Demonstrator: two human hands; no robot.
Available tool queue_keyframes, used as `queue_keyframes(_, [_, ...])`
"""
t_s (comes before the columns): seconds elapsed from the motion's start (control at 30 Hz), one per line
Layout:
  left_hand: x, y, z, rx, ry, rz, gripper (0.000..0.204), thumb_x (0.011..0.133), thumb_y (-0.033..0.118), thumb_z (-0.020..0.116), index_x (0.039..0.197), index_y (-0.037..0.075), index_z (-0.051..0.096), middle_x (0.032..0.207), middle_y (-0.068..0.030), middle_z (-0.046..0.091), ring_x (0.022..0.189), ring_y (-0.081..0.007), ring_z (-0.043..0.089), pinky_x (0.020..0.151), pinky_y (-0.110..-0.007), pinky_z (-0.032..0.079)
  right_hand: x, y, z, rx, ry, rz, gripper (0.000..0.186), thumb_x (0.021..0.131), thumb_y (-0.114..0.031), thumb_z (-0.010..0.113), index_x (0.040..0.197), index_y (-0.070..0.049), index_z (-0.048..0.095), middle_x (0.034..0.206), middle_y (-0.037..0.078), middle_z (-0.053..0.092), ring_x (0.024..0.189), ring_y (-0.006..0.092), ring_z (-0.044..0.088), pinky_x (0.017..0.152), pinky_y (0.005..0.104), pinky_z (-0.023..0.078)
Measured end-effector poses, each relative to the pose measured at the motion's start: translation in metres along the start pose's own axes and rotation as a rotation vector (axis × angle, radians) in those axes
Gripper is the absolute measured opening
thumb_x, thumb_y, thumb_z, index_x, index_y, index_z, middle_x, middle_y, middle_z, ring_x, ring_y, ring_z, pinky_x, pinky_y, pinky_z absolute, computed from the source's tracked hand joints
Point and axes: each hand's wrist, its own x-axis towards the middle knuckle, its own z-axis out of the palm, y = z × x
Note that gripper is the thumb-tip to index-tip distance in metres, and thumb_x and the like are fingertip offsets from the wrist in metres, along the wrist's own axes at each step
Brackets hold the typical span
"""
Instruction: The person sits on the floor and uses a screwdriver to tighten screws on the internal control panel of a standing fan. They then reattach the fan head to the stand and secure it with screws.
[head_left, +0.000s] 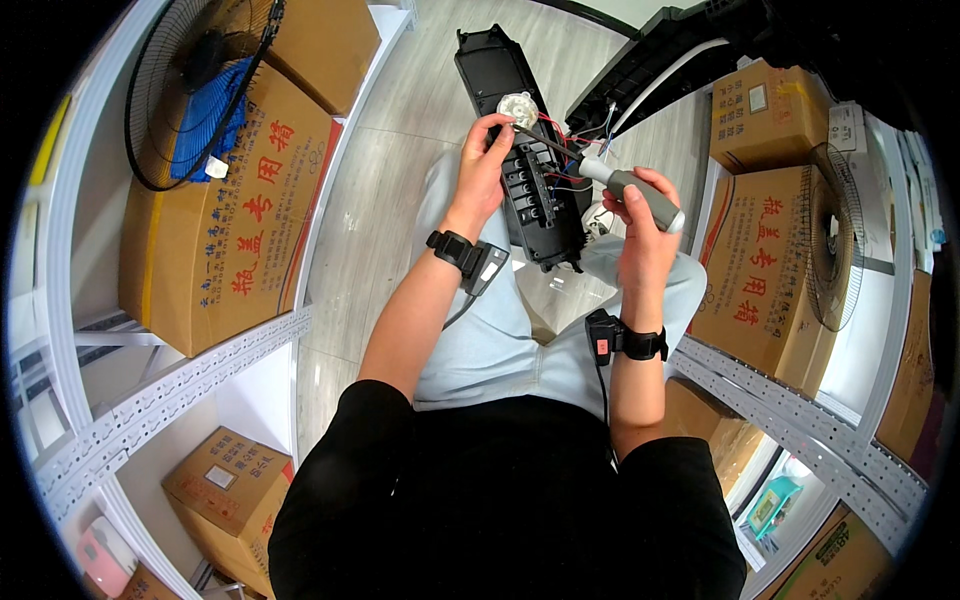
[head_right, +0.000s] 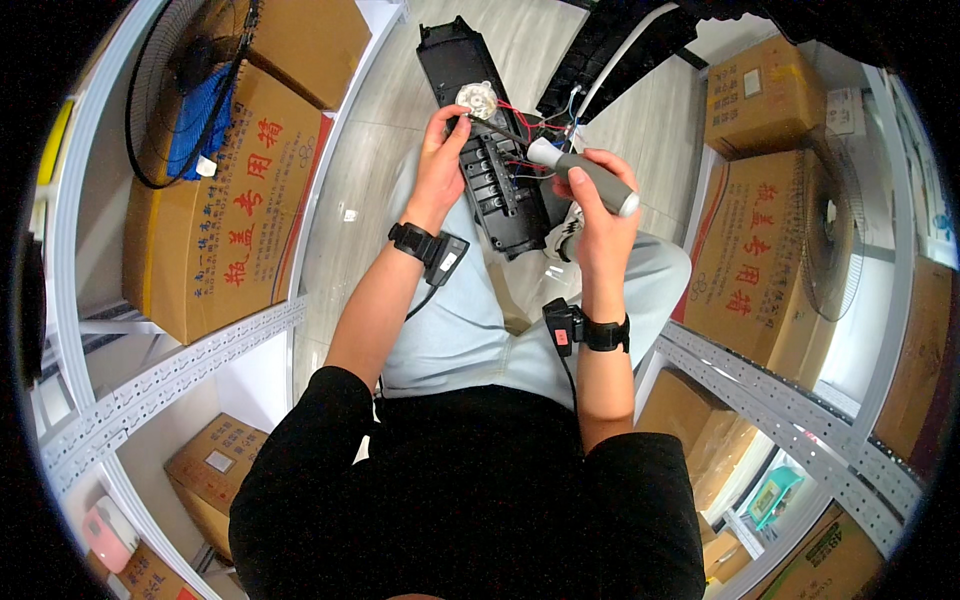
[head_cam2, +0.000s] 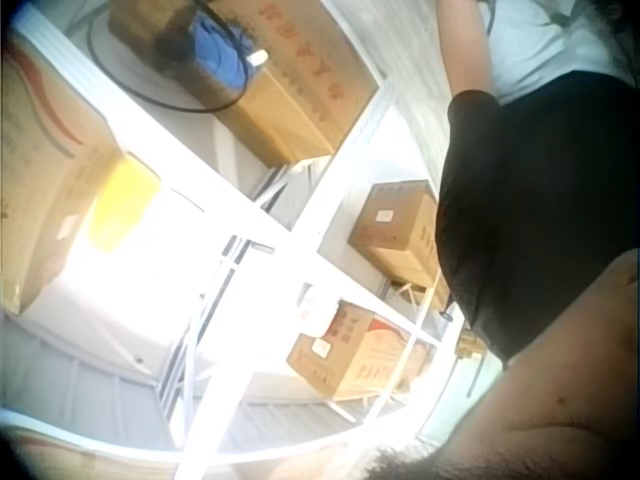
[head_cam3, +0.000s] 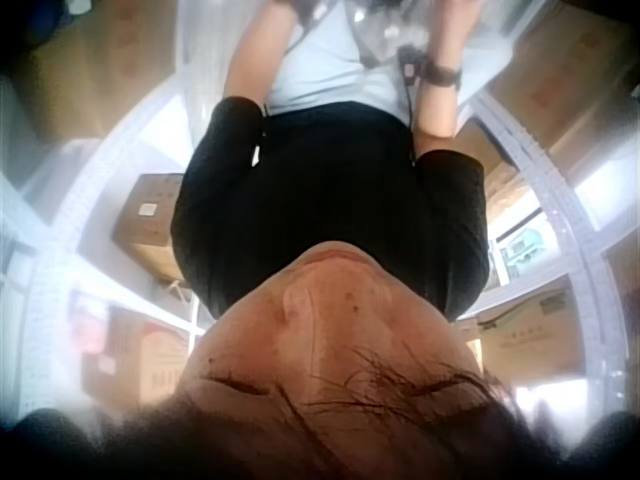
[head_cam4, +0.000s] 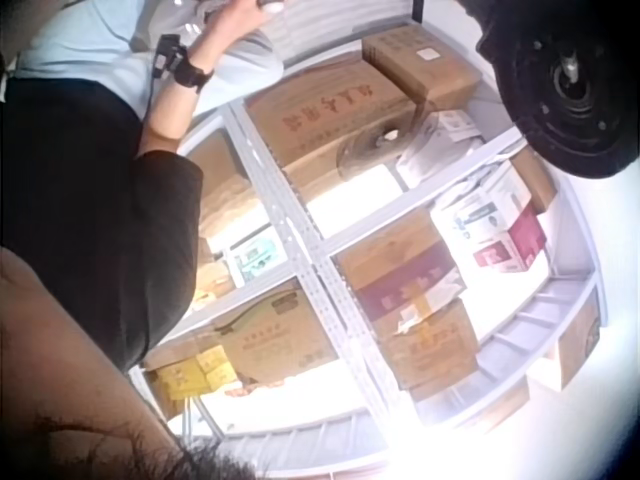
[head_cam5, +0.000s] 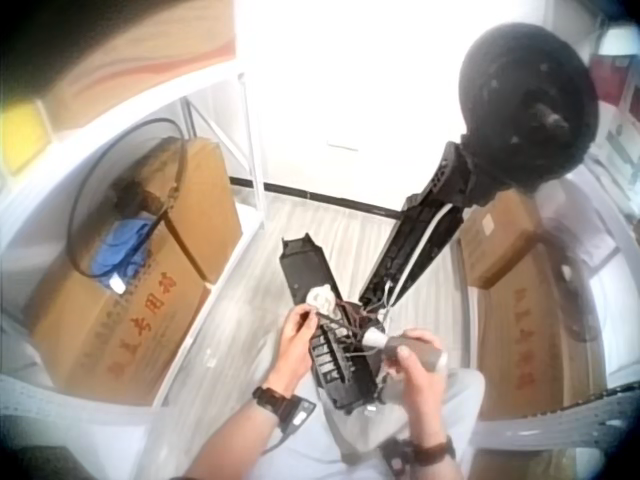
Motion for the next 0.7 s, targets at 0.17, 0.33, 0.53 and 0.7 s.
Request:
queue_keyframes(0.17, [0.000, -0.002, -0.001, 0.069, -0.005, 0.031, 0.014, 0.094, 0.011, 0.059, 0.108, 0.009, 0.060, 0.102, 0.0023, 0.056, 0.093, -0.0072, 0.048, 0.083, -0.023, 0.041, 0.007, -0.007, -0.004, 0.012, -0.033, -0.018, 0.030, 0.082, -0.001, 0.069, 0.107, -0.001, 0.053, 0.107, 0.014, 0.062, 0.091, 0.0208, 0.064, 0.078, 0.0318, 0.055])
queue_keyframes(0.33, [0.001, -0.004, -0.003, 0.088, -0.019, 0.009, 0.014, 0.094, 0.012, 0.059, 0.108, 0.009, 0.060, 0.101, 0.0029, 0.055, 0.093, -0.0065, 0.047, 0.083, -0.023, 0.039, 0.007, -0.014, -0.004, -0.002, -0.062, -0.023, 0.030, 0.079, 0.002, 0.070, 0.105, -0.002, 0.054, 0.110, 0.014, 0.062, 0.099, 0.0201, 0.061, 0.081, 0.0313, 0.053])
queue_keyframes(0.53, [0.000, 0.000, -0.001, 0.037, -0.020, -0.027, 0.025, 0.092, 0.006, 0.060, 0.116, 0.009, 0.057, 0.106, 0.0004, 0.057, 0.093, -0.0081, 0.052, 0.082, -0.024, 0.044, 0.006, -0.019, -0.010, -0.208, -0.151, -0.076, 0.032, 0.076, 0.001, 0.074, 0.104, -0.003, 0.060, 0.112, 0.013, 0.064, 0.103, 0.0186, 0.060, 0.088, 0.0294, 0.048])
queue_keyframes(0.7, [-0.006, 0.009, 0.016, 0.105, -0.052, 0.050, 0.070, 0.074, -0.015, 0.065, 0.135, 0.011, 0.043, 0.121, -0.0073, 0.054, 0.108, -0.0145, 0.056, 0.089, -0.030, 0.049, -0.002, -0.028, -0.006, -0.309, -0.036, -0.153, 0.030, 0.076, -0.004, 0.076, 0.103, -0.003, 0.061, 0.105, 0.010, 0.066, 0.096, 0.0163, 0.062, 0.084, 0.0285, 0.050])
